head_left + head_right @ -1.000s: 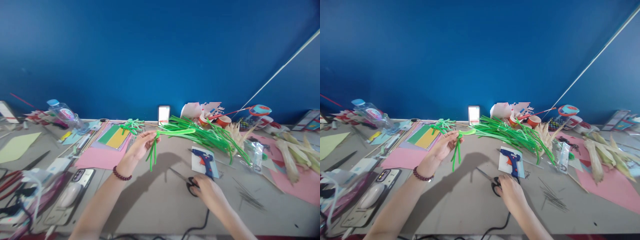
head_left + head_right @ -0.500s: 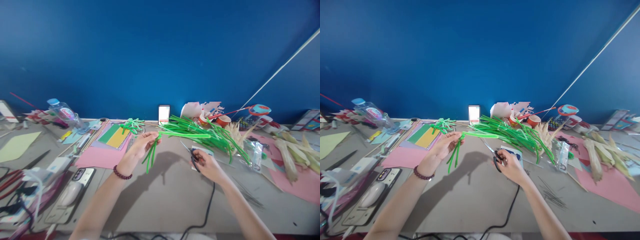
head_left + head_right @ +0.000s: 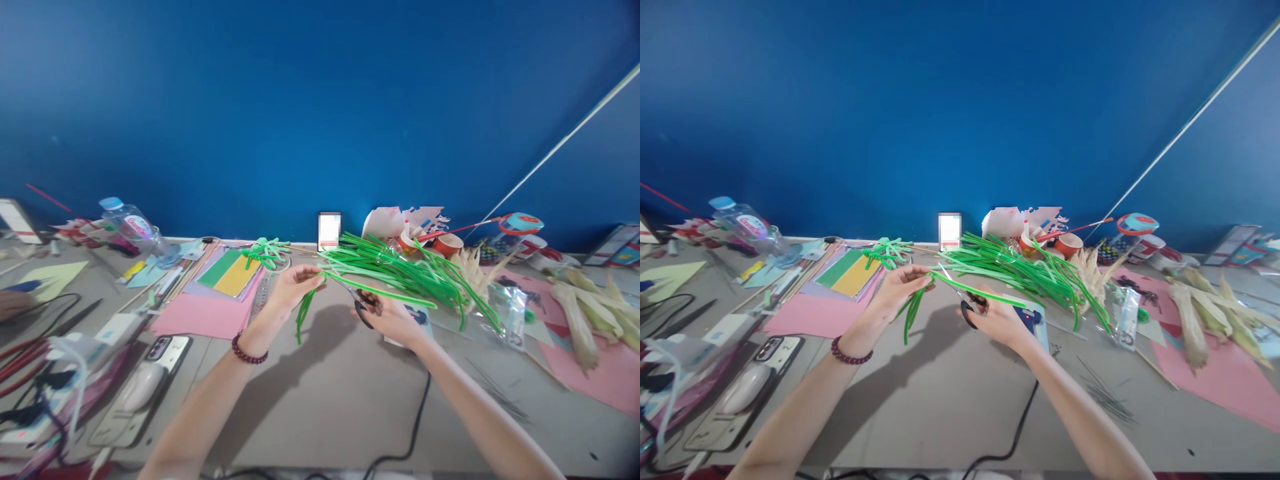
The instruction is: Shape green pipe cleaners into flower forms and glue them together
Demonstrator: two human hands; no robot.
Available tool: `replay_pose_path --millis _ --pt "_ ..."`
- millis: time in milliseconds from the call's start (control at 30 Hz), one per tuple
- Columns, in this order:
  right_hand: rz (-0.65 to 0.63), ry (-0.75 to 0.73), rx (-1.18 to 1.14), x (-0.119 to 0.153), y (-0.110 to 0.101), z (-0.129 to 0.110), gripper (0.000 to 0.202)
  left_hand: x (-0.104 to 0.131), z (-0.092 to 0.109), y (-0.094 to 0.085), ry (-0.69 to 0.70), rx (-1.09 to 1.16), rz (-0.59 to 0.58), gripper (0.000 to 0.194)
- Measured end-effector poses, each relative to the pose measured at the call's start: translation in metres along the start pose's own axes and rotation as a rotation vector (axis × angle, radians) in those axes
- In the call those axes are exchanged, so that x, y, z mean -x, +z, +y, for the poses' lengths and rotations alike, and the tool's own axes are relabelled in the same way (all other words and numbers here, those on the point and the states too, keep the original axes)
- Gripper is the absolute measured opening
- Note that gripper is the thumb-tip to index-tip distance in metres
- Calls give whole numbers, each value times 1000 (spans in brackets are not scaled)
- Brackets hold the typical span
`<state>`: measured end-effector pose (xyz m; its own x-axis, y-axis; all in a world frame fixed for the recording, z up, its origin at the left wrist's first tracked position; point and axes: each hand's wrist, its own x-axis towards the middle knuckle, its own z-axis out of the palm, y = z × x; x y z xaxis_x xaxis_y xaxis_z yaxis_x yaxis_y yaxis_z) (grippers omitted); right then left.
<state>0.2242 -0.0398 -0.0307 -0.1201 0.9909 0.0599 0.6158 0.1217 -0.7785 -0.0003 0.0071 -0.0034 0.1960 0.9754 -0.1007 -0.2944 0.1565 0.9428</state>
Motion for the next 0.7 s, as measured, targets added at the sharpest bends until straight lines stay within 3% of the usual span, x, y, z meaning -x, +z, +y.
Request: replay_pose_path --millis 167,300,700 --pt "-31 -12 84 -5 3 -16 29 2 -1 1 131 -240 82 27" --pt "-28 15 17 -8 13 -14 30 8 1 3 243 -431 89 21" --pt "8 21 -87 -4 27 -17 23 14 0 9 346 -524 101 13"
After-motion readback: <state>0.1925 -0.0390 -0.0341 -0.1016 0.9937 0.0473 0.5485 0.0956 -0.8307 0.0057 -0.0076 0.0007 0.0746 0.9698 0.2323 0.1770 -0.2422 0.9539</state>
